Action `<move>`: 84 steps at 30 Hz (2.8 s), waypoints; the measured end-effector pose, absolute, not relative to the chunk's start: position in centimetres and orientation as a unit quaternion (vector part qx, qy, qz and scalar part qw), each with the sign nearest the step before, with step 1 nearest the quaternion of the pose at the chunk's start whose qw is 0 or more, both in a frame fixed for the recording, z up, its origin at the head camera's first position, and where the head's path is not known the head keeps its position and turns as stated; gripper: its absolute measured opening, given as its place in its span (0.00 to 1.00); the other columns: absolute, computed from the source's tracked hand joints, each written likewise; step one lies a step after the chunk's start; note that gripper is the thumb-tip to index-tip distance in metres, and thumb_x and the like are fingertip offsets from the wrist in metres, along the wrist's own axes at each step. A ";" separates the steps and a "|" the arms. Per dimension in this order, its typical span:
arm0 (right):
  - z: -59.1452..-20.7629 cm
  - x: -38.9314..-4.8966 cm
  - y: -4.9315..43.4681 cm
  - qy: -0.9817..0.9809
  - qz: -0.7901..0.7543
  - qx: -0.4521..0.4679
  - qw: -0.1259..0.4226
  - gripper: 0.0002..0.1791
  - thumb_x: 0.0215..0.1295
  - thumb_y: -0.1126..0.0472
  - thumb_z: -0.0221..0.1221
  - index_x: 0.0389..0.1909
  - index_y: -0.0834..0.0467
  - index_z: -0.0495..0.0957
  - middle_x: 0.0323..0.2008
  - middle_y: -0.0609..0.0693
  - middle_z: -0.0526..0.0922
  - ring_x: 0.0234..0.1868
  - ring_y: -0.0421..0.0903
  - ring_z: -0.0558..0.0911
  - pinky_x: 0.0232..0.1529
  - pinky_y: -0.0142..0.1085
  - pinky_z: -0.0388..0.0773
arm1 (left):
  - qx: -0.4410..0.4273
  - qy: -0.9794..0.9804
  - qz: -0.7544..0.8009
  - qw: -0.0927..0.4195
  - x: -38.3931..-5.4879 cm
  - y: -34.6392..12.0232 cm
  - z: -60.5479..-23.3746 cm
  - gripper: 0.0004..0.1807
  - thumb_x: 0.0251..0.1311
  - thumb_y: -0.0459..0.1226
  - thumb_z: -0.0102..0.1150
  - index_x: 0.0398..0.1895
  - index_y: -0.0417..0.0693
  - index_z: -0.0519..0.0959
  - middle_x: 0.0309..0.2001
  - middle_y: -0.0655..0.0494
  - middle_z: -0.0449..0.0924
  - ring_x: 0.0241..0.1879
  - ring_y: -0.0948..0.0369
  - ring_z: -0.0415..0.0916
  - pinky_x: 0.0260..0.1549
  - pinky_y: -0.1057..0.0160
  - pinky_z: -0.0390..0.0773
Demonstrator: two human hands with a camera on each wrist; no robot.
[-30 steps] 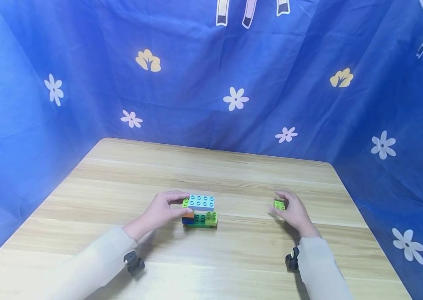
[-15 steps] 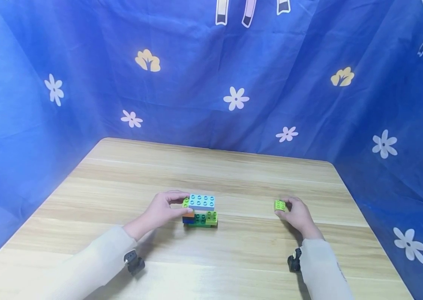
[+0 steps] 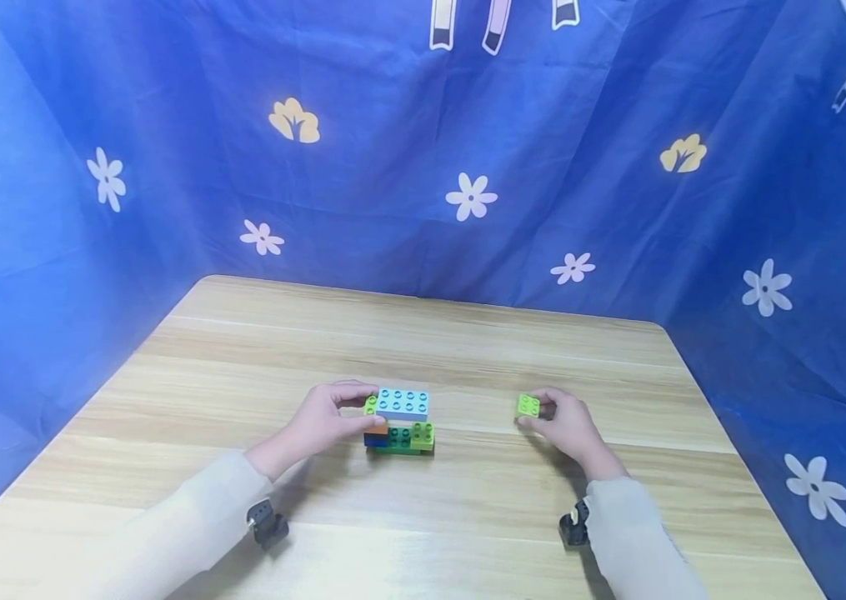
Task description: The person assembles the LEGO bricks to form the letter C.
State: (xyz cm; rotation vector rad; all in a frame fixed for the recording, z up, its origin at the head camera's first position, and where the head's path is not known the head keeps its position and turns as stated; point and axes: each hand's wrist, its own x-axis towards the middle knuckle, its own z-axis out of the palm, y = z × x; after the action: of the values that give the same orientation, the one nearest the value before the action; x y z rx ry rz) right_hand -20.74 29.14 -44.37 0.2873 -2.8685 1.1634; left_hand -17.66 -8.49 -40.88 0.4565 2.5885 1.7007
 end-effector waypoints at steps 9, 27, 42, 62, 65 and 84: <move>-43.4 -20.1 23.8 -0.893 0.415 0.173 0.009 0.22 0.51 0.65 0.70 0.48 0.64 0.78 0.38 0.50 0.82 0.39 0.46 0.81 0.44 0.36 0.80 | 0.159 0.822 0.547 0.002 -17.6 -8.5 -40.8 0.24 0.45 0.35 0.74 0.48 0.40 0.82 0.50 0.48 0.80 0.45 0.52 0.77 0.46 0.55 0.79; -41.2 -18.6 17.8 -0.848 0.477 0.227 -0.039 0.25 0.47 0.60 0.73 0.48 0.61 0.79 0.38 0.50 0.82 0.36 0.45 0.81 0.42 0.36 0.80 | 0.176 0.819 0.547 0.007 -18.1 -8.7 -40.5 0.24 0.45 0.33 0.74 0.48 0.36 0.81 0.50 0.45 0.79 0.44 0.52 0.77 0.47 0.52 0.78; -40.8 -18.9 16.6 -0.857 0.465 0.220 -0.037 0.24 0.47 0.62 0.73 0.47 0.64 0.79 0.39 0.51 0.82 0.36 0.46 0.81 0.43 0.44 0.81 | 0.189 0.825 0.533 0.009 -18.7 -9.1 -40.2 0.25 0.45 0.34 0.74 0.49 0.36 0.80 0.49 0.46 0.79 0.44 0.53 0.77 0.46 0.55 0.79; -41.2 -18.7 16.5 -0.856 0.468 0.218 -0.008 0.24 0.46 0.61 0.74 0.46 0.62 0.80 0.38 0.49 0.83 0.36 0.45 0.82 0.43 0.44 0.80 | 0.217 0.836 0.505 -0.003 -18.6 -8.9 -40.1 0.24 0.45 0.35 0.74 0.48 0.35 0.81 0.49 0.45 0.80 0.45 0.52 0.78 0.46 0.55 0.79; -41.3 -18.6 16.6 -0.854 0.470 0.220 0.001 0.24 0.46 0.61 0.74 0.46 0.61 0.81 0.38 0.49 0.83 0.37 0.45 0.82 0.44 0.47 0.80 | 0.212 0.839 0.501 -0.001 -18.5 -8.9 -40.0 0.25 0.44 0.34 0.74 0.48 0.35 0.80 0.49 0.45 0.80 0.46 0.51 0.77 0.48 0.53 0.78; -42.6 -18.1 16.8 -0.837 0.499 0.223 0.040 0.22 0.48 0.64 0.73 0.46 0.62 0.81 0.37 0.49 0.82 0.37 0.45 0.81 0.43 0.43 0.81 | 0.216 0.848 0.484 -0.013 -18.2 -8.5 -40.0 0.25 0.43 0.33 0.74 0.47 0.33 0.80 0.47 0.45 0.81 0.46 0.51 0.78 0.50 0.53 0.77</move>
State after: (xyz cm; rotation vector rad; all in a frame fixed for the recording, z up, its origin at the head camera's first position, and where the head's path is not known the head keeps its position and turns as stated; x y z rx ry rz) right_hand -18.12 16.75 -42.57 0.6823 -2.5635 1.5286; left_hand -18.16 -8.50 -39.98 0.6845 2.6866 1.5323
